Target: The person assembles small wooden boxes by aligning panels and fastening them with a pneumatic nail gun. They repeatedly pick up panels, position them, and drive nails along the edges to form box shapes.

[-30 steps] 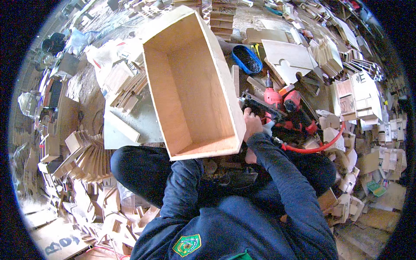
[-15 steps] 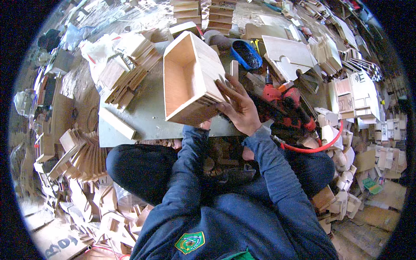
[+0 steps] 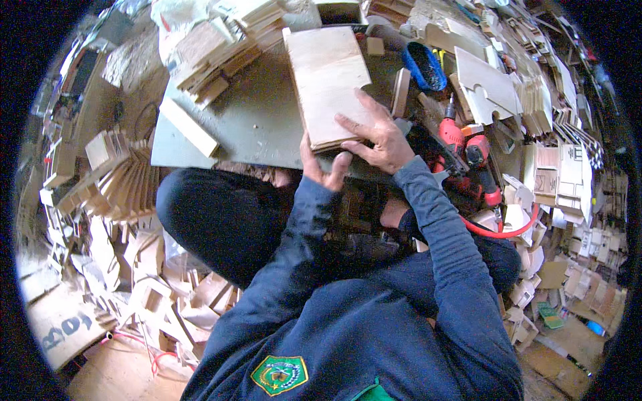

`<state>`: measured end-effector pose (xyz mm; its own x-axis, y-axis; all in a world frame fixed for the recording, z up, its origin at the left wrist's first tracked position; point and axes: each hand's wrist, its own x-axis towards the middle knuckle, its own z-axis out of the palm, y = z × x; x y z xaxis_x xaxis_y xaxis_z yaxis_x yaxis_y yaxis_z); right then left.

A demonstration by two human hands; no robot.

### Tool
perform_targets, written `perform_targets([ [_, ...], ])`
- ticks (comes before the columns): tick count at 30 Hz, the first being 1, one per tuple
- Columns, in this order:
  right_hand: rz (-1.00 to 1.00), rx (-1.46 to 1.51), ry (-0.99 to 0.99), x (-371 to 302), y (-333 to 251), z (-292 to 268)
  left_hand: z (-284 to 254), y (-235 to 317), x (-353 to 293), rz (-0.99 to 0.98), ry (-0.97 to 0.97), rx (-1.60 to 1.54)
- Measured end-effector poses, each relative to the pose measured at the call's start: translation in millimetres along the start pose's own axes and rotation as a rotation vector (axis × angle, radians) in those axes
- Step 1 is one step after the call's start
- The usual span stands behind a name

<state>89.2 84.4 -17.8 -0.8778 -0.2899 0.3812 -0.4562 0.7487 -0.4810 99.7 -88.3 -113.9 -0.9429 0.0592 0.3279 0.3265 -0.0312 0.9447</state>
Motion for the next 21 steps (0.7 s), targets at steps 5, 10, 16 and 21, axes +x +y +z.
perform_targets([
  [5,0.141,-0.096,0.037,-9,-12,6,6,-25,15,-0.289,0.097,0.052],
  [10,0.17,-0.101,0.04,-12,-12,5,7,-56,18,-0.157,0.018,-0.148],
  [16,0.234,-0.004,0.055,-14,-8,4,13,-60,20,-0.134,0.031,-0.143],
  [21,0.363,0.115,0.065,-8,-10,-3,8,-42,26,0.095,0.043,0.053],
])
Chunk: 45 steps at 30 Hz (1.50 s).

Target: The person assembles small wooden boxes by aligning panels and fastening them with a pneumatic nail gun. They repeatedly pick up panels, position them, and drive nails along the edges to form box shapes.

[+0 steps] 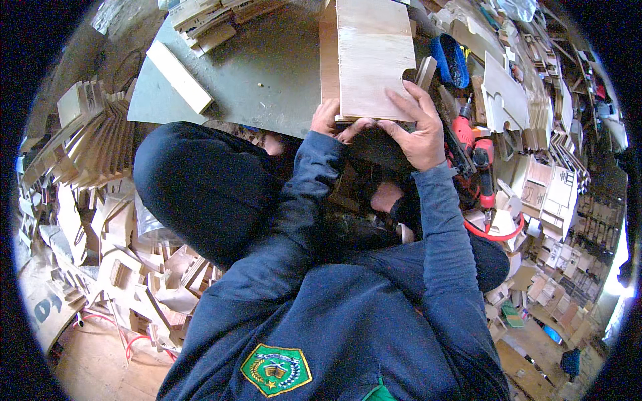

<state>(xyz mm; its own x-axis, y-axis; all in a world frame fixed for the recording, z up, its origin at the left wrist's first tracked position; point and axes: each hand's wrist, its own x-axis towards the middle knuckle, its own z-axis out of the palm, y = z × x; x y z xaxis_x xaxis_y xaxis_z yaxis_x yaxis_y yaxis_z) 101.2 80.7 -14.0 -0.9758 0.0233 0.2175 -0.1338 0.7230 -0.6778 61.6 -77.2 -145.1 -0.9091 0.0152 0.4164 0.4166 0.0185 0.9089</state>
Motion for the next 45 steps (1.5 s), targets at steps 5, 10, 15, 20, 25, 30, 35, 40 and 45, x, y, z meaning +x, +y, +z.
perform_targets([
  [5,-0.014,0.004,-0.025,2,1,-5,2,5,-4,-0.221,-0.064,-0.198],
  [10,-0.1,-0.119,0.002,-3,7,-1,4,-9,-2,-0.302,-0.16,-0.376],
  [15,-0.171,-0.223,0.033,-6,9,4,4,-24,1,-0.247,-0.223,-0.319],
  [20,-0.265,-0.283,0.049,-6,9,6,11,-29,-3,-0.312,-0.164,-0.357],
  [25,-0.289,-0.304,0.06,-7,10,8,14,-28,-5,-0.259,-0.096,-0.288],
  [30,-0.294,-0.323,0.066,-8,10,10,13,-26,-4,-0.2,-0.065,-0.148],
  [35,-0.301,-0.323,0.065,-9,10,10,9,-15,-1,-0.231,-0.087,-0.177],
  [40,-0.315,-0.333,0.073,-9,10,11,3,3,2,-0.262,-0.096,-0.128],
  [45,-0.308,-0.312,0.085,-9,11,12,1,11,6,-0.277,-0.099,-0.156],
])
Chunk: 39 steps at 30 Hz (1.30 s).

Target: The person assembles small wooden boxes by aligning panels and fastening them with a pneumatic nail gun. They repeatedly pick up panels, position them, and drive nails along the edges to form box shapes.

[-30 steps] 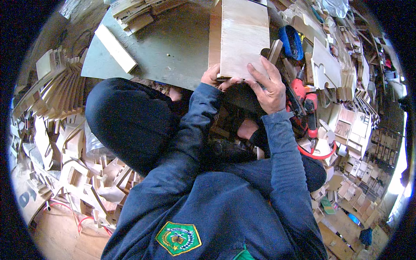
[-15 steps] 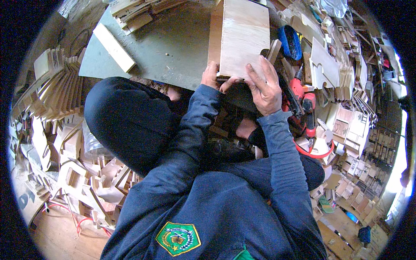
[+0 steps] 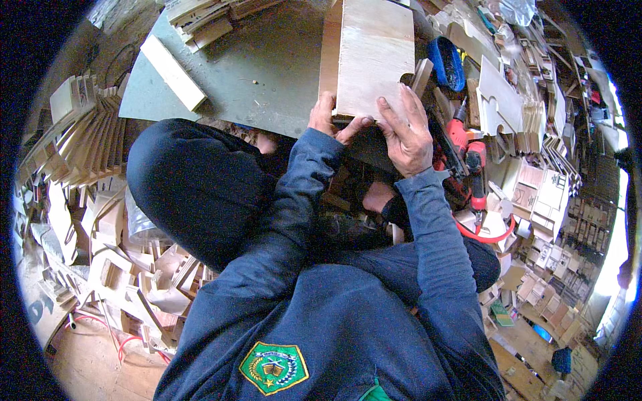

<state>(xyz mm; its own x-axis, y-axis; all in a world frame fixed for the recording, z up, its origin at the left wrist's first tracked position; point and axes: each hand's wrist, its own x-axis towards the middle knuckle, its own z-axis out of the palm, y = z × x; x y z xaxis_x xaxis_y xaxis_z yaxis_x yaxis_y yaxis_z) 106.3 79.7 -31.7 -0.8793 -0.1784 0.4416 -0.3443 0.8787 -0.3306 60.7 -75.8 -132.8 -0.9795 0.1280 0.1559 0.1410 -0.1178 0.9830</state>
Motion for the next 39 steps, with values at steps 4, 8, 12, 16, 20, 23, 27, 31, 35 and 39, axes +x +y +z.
perform_targets([
  [4,0.007,0.01,-0.005,-1,0,0,1,0,3,0.049,0.01,0.012],
  [8,0.022,0.046,0.013,0,0,0,5,5,2,-0.003,0.046,-0.012],
  [12,0.038,0.041,-0.027,1,1,-6,8,14,1,-0.123,0.076,-0.014],
  [16,0.237,-0.027,0.067,-16,-2,-33,11,19,3,-0.188,0.015,-0.045],
  [20,0.534,-0.254,-0.156,-64,-14,-68,20,21,1,-0.235,-0.018,-0.089],
  [23,0.55,-0.346,-0.368,-90,-7,-79,37,21,-2,-0.225,0.021,-0.132],
  [27,0.55,-0.434,-0.443,-98,16,-67,58,21,0,-0.183,0.076,-0.187],
  [31,0.544,-0.506,-0.573,-92,18,-39,65,21,-1,-0.195,0.073,-0.159],
  [35,0.636,-0.476,-0.535,-77,14,-25,73,8,-1,-0.13,0.129,-0.156],
  [39,0.607,-0.432,-0.689,-62,19,-56,79,-17,5,-0.041,0.209,-0.112],
])
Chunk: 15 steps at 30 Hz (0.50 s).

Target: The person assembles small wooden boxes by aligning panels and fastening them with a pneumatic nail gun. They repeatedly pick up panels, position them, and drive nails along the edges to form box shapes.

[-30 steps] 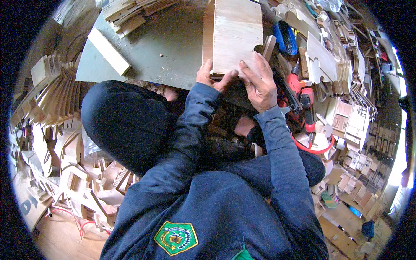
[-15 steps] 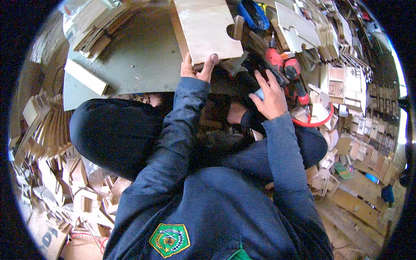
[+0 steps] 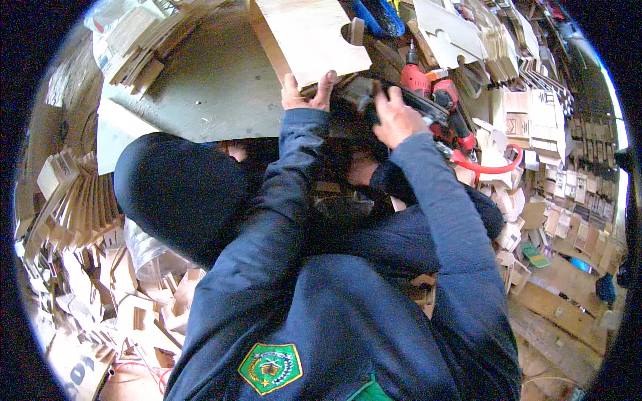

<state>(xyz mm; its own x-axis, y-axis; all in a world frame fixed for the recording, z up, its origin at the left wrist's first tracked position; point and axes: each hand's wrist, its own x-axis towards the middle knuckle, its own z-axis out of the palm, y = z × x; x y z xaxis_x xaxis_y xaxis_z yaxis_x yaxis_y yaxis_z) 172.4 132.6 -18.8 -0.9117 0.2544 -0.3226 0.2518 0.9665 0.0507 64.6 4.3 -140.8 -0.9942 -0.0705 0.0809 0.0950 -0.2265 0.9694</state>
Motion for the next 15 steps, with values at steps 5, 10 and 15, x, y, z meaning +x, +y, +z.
perform_targets([
  [5,-0.099,0.123,0.227,-36,15,-67,3,-9,0,0.005,0.004,0.149],
  [10,0.201,0.914,0.027,-82,-5,-151,21,9,-12,0.085,0.097,0.294],
  [15,0.133,1.233,-0.061,-75,-38,-179,39,10,-15,0.013,0.039,0.288],
])
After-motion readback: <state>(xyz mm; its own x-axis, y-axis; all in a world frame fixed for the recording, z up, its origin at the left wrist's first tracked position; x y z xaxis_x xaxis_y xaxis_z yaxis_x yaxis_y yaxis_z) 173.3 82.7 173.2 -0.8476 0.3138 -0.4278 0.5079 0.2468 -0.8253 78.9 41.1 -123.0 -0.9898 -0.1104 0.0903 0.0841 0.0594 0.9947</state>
